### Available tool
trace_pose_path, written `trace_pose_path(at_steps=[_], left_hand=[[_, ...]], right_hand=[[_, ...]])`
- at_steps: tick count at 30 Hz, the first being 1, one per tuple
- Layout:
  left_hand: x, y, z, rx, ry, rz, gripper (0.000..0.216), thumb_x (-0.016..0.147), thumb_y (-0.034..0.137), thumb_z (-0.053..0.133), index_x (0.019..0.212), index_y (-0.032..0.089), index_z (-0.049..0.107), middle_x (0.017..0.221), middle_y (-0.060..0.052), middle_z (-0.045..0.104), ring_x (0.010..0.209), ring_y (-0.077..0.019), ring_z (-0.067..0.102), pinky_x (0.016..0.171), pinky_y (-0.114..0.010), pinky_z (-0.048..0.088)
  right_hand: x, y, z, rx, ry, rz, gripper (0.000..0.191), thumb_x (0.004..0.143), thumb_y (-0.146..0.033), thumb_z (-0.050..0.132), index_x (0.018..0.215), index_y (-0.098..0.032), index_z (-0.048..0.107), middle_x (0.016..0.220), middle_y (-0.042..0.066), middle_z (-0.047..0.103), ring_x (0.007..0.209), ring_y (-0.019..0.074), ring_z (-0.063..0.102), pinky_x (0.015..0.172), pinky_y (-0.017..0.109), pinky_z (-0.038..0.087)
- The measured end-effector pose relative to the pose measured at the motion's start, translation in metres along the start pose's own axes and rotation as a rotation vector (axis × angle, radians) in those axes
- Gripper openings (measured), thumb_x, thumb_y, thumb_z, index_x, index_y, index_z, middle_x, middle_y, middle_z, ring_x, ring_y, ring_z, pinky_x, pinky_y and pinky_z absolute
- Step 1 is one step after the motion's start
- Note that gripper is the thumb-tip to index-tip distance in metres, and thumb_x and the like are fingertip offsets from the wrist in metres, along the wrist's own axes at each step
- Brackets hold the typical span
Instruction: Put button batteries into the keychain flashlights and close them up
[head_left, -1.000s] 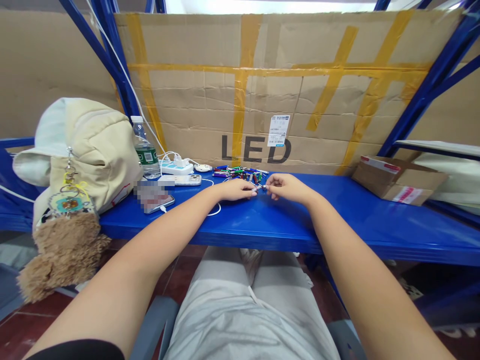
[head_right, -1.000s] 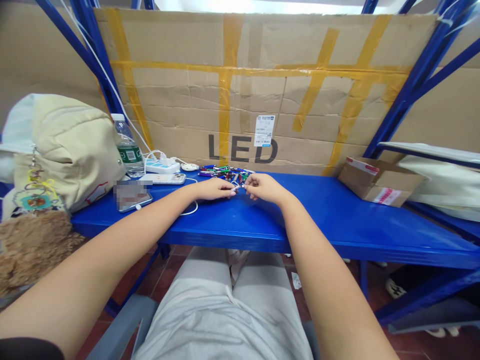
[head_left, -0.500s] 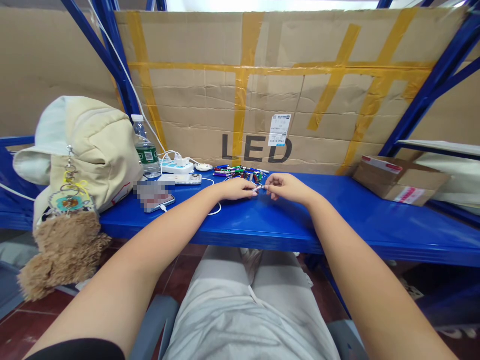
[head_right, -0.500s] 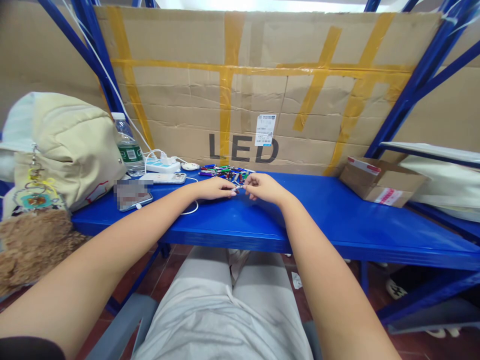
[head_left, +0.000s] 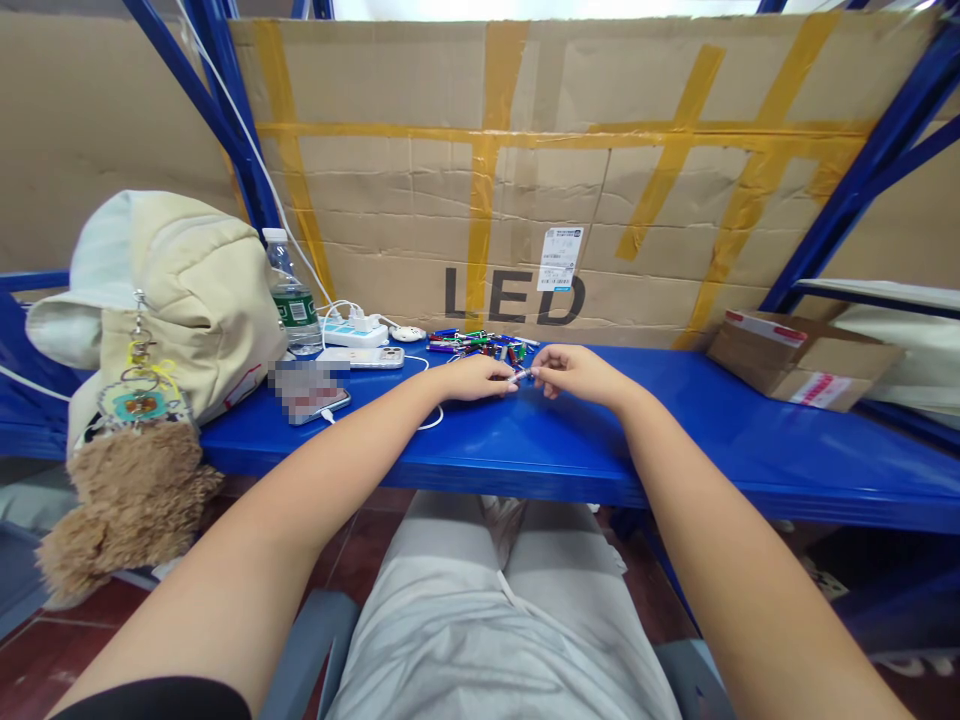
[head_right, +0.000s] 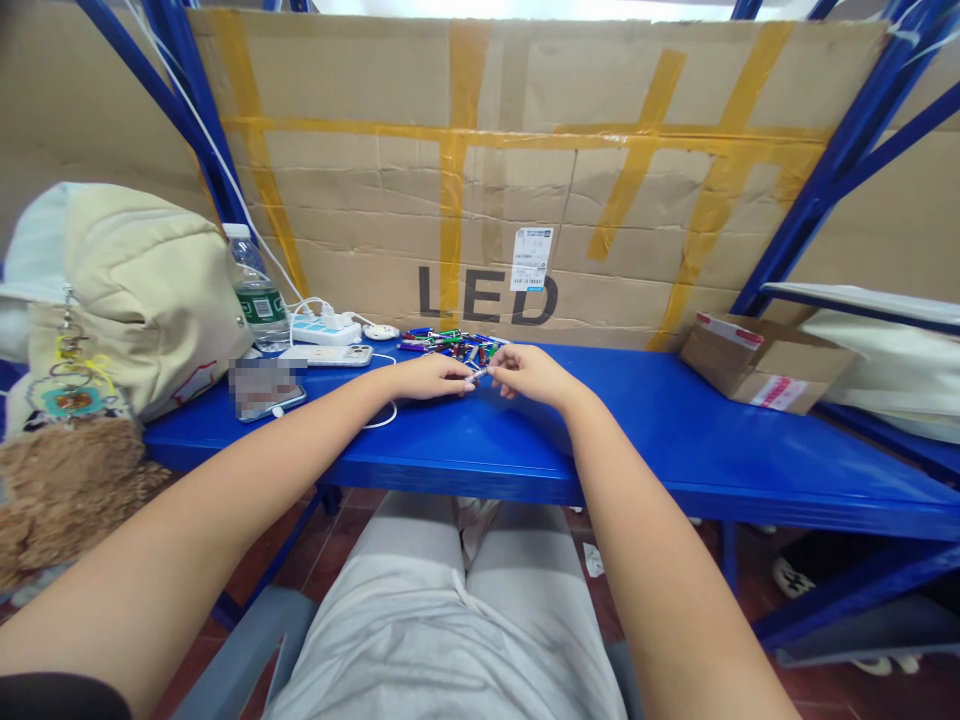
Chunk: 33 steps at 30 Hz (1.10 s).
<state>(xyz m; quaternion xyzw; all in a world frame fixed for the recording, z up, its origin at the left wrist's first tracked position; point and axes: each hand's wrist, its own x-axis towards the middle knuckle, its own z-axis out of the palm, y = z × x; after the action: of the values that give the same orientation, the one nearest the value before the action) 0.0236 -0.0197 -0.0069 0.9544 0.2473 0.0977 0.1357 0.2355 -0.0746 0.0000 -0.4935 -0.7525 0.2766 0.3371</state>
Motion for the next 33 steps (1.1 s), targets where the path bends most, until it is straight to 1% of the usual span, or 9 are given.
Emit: trace_pose_path(at_steps=[4, 7, 12, 15, 20, 25, 29, 31, 33], left_hand=[[0.000, 0.000, 0.001, 0.029, 0.014, 0.044, 0.033, 0.091, 0.040, 0.045, 0.086, 0.015, 0.066, 0.080, -0.003, 0.065, 0.071, -0.0153, 0.055, 0.067, -0.025, 0.037], [0.000, 0.000, 0.002, 0.062, 0.032, 0.088, 0.032, 0.092, 0.038, 0.046, 0.087, 0.015, 0.067, 0.082, -0.005, 0.067, 0.071, -0.0159, 0.055, 0.067, -0.026, 0.038], [0.000, 0.002, 0.004, 0.192, 0.067, 0.142, 0.032, 0.095, 0.035, 0.043, 0.093, 0.014, 0.067, 0.092, -0.010, 0.069, 0.080, -0.0186, 0.060, 0.072, -0.027, 0.040], [-0.001, 0.004, 0.006, 0.281, 0.092, 0.113, 0.033, 0.096, 0.035, 0.042, 0.098, 0.014, 0.067, 0.098, -0.011, 0.070, 0.086, -0.0205, 0.062, 0.073, -0.028, 0.041], [0.000, 0.010, 0.010, 0.511, 0.222, 0.047, 0.033, 0.096, 0.034, 0.041, 0.099, 0.014, 0.068, 0.098, -0.011, 0.069, 0.089, -0.0223, 0.063, 0.070, -0.030, 0.040], [0.002, 0.012, 0.013, 0.732, 0.344, 0.064, 0.034, 0.097, 0.029, 0.039, 0.095, 0.013, 0.068, 0.094, -0.014, 0.069, 0.090, -0.0249, 0.063, 0.070, -0.034, 0.039], [0.003, 0.012, 0.011, 0.714, 0.380, 0.038, 0.033, 0.097, 0.028, 0.039, 0.094, 0.013, 0.068, 0.095, -0.014, 0.070, 0.093, -0.0251, 0.063, 0.074, -0.035, 0.040], [0.003, 0.011, 0.008, 0.617, 0.386, 0.011, 0.032, 0.096, 0.029, 0.040, 0.096, 0.014, 0.068, 0.098, -0.012, 0.070, 0.094, -0.0234, 0.063, 0.077, -0.033, 0.042], [0.003, 0.009, 0.006, 0.497, 0.382, 0.010, 0.032, 0.097, 0.030, 0.039, 0.100, 0.016, 0.067, 0.101, -0.009, 0.071, 0.096, -0.0214, 0.063, 0.079, -0.031, 0.043]], right_hand=[[0.001, 0.002, -0.002, 0.002, -0.033, 0.004, 0.011, 0.078, -0.026, 0.068, 0.079, -0.017, 0.061, 0.070, 0.002, 0.069, 0.055, 0.0115, 0.063, 0.052, 0.022, 0.050], [0.001, 0.003, -0.003, -0.010, -0.040, -0.006, 0.014, 0.077, -0.029, 0.069, 0.076, -0.017, 0.062, 0.065, 0.001, 0.068, 0.055, 0.0114, 0.062, 0.051, 0.022, 0.049], [0.001, 0.004, -0.003, -0.006, -0.032, -0.025, 0.015, 0.075, -0.029, 0.071, 0.072, -0.018, 0.061, 0.064, 0.000, 0.068, 0.055, 0.0119, 0.062, 0.052, 0.022, 0.049], [0.003, 0.008, -0.001, -0.010, -0.038, -0.045, 0.017, 0.076, -0.030, 0.070, 0.070, -0.018, 0.060, 0.066, 0.001, 0.069, 0.056, 0.0124, 0.063, 0.054, 0.023, 0.050], [0.006, 0.010, 0.002, 0.024, 0.033, -0.039, 0.016, 0.079, -0.023, 0.069, 0.068, -0.017, 0.058, 0.063, 0.001, 0.068, 0.054, 0.0110, 0.061, 0.054, 0.022, 0.048], [0.007, 0.006, 0.006, 0.221, 0.045, 0.098, 0.023, 0.081, -0.017, 0.069, 0.064, -0.016, 0.054, 0.060, 0.001, 0.065, 0.050, 0.0101, 0.060, 0.052, 0.021, 0.049], [0.009, 0.006, 0.010, 0.366, 0.040, 0.148, 0.023, 0.087, -0.018, 0.062, 0.067, -0.017, 0.051, 0.059, 0.000, 0.061, 0.050, 0.0093, 0.059, 0.053, 0.022, 0.049], [0.010, 0.006, 0.011, 0.355, 0.058, 0.099, 0.023, 0.093, -0.020, 0.053, 0.070, -0.018, 0.049, 0.061, -0.001, 0.061, 0.050, 0.0091, 0.059, 0.054, 0.022, 0.049], [0.012, 0.007, 0.011, 0.259, 0.073, 0.019, 0.024, 0.096, -0.022, 0.048, 0.072, -0.019, 0.047, 0.064, -0.001, 0.061, 0.050, 0.0087, 0.057, 0.053, 0.021, 0.047]])
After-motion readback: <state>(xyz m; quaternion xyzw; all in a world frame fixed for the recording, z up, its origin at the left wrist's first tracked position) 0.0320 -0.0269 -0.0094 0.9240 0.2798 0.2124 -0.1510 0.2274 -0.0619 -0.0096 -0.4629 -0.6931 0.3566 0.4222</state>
